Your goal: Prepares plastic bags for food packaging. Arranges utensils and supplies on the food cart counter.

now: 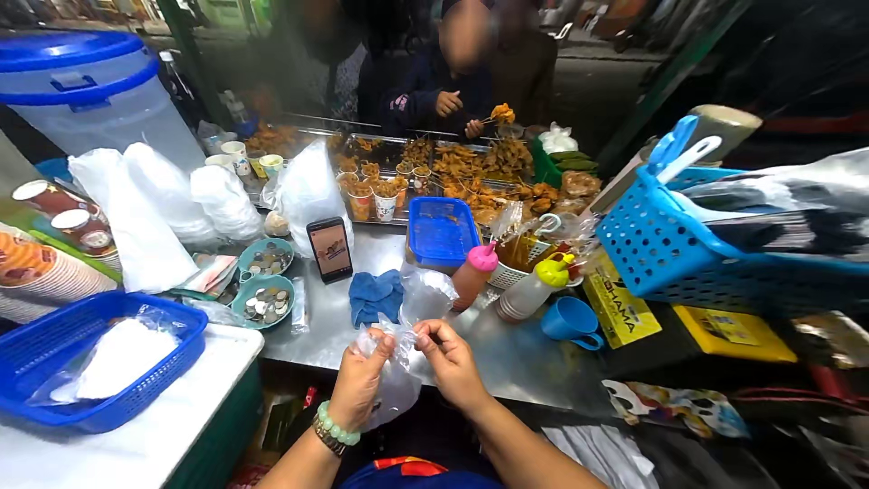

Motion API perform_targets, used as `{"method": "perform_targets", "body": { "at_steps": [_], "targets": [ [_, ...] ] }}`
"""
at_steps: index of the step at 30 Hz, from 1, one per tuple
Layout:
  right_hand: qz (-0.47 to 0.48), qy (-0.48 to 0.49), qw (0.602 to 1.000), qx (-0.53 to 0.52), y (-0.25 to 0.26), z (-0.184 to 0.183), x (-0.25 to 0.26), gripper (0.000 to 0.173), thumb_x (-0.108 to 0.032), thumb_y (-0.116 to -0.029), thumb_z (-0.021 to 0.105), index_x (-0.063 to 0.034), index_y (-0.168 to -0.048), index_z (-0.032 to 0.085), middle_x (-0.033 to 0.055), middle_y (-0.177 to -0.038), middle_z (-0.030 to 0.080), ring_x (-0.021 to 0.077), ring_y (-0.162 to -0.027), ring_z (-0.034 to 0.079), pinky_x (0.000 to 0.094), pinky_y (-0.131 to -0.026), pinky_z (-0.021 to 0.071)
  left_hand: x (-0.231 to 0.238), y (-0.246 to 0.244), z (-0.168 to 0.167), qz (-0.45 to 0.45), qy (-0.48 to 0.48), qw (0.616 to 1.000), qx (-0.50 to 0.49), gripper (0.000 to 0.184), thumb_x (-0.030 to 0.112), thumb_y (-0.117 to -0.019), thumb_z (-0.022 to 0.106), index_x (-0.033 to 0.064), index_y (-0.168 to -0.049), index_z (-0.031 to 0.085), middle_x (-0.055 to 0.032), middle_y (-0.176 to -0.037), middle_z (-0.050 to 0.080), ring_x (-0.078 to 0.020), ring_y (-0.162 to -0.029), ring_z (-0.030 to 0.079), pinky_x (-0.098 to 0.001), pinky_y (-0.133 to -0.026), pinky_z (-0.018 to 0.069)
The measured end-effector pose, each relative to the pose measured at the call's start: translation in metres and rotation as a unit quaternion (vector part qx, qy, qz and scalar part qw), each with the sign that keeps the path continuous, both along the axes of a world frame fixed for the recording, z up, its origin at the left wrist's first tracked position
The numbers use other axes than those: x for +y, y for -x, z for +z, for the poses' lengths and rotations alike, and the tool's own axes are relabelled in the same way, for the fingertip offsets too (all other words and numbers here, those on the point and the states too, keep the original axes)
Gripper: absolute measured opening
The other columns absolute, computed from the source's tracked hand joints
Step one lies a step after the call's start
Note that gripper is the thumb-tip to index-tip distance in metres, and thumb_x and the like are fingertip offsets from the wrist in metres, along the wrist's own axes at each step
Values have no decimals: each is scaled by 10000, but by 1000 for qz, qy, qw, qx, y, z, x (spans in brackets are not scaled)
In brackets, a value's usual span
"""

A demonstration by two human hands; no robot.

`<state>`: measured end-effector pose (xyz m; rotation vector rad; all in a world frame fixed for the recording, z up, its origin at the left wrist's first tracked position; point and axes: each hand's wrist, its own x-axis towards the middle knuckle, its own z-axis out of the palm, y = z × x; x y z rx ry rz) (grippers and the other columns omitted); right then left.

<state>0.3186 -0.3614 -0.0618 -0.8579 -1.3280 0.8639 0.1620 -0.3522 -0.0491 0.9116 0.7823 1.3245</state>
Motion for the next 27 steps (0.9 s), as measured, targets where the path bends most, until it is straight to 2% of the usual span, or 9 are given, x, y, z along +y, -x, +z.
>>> {"method": "perform_targets", "body": {
  "at_steps": [2, 4, 6, 9, 12, 17, 21, 24, 27],
  "targets": [
    [23, -3, 999, 24, 3, 4, -1, 96, -68, -1044, 506, -27, -1025, 591, -34, -963, 671, -6, -884, 648, 202, -837, 562, -1, -2, -1, 7, -7, 1000, 13, 68, 15, -996, 563, 53, -993, 619, -8, -868, 719, -89, -810, 704, -284, -788, 607],
    [34, 10, 999, -10, 2, 7, -3, 91, -79, -1047, 494, -53, -995, 565, -96, -779, 602, -52, -712, 582, 150, -703, 517, -2, -5, 1, 26, -12, 1000, 10, 97, 16, -1020, 506, 49, -1023, 597, -7, -877, 717, -94, -820, 709, -294, -791, 611],
    [35, 15, 995, -91, -1, 6, -4, 141, -123, -1051, 499, -29, -993, 586, -78, -732, 572, -57, -657, 547, 128, -650, 487, -2, -5, 6, 50, -16, 999, 3, 117, 27, -1041, 469, 57, -1030, 582, 8, -847, 698, -82, -780, 698, -279, -758, 610],
    [40, 23, 992, -122, -4, 4, -3, 218, -190, -1023, 569, 15, -1045, 640, -7, -885, 663, -21, -793, 620, 167, -760, 535, -3, 0, 9, 38, -60, 996, 56, 96, 73, -1050, 457, 69, -1035, 551, 44, -822, 647, -38, -745, 654, -238, -725, 583],
    [107, 49, 993, -31, -5, 10, -1, 498, -319, -966, 672, 57, -1277, 568, 24, -1139, 684, 29, -1011, 652, 224, -914, 548, -4, 5, 9, -25, -137, 980, 139, 93, 110, -1048, 503, 61, -1036, 580, 73, -855, 643, 5, -782, 638, -211, -753, 566],
    [7, -12, 997, -72, 4, 8, 2, 121, -163, -902, 735, -45, -927, 734, -26, -900, 725, -14, -854, 667, 176, -815, 564, -5, 1, 1, -13, -114, 991, 66, 265, 248, -1091, 457, 122, -970, 656, 85, -865, 671, 0, -803, 643, -213, -769, 564],
    [-68, -44, 990, -116, 6, 4, 2, 148, -191, -867, 734, -45, -859, 710, -30, -825, 698, -47, -793, 636, 128, -759, 531, -8, 5, 6, -35, -114, 989, 91, 315, 154, -891, 776, 21, -1124, 610, 23, -972, 708, -47, -890, 690, -246, -840, 590],
    [-50, -14, 995, -88, -2, 7, 2, 117, -177, -898, 730, -79, -843, 699, -70, -794, 682, -54, -752, 624, 135, -728, 532, -9, 6, 8, 8, -115, 985, 128, 67, 18, -937, 668, 26, -1001, 685, 28, -878, 729, -33, -811, 694, -237, -784, 596],
    [-21, 14, 998, -59, -10, 13, 1, 89, -119, -924, 648, -74, -885, 715, -79, -824, 694, -49, -776, 636, 145, -745, 540, -7, 9, 10, 15, -118, 985, 127, 112, -1, -960, 597, 62, -954, 690, 67, -840, 714, -2, -772, 678, -214, -754, 587]
  ]
}}
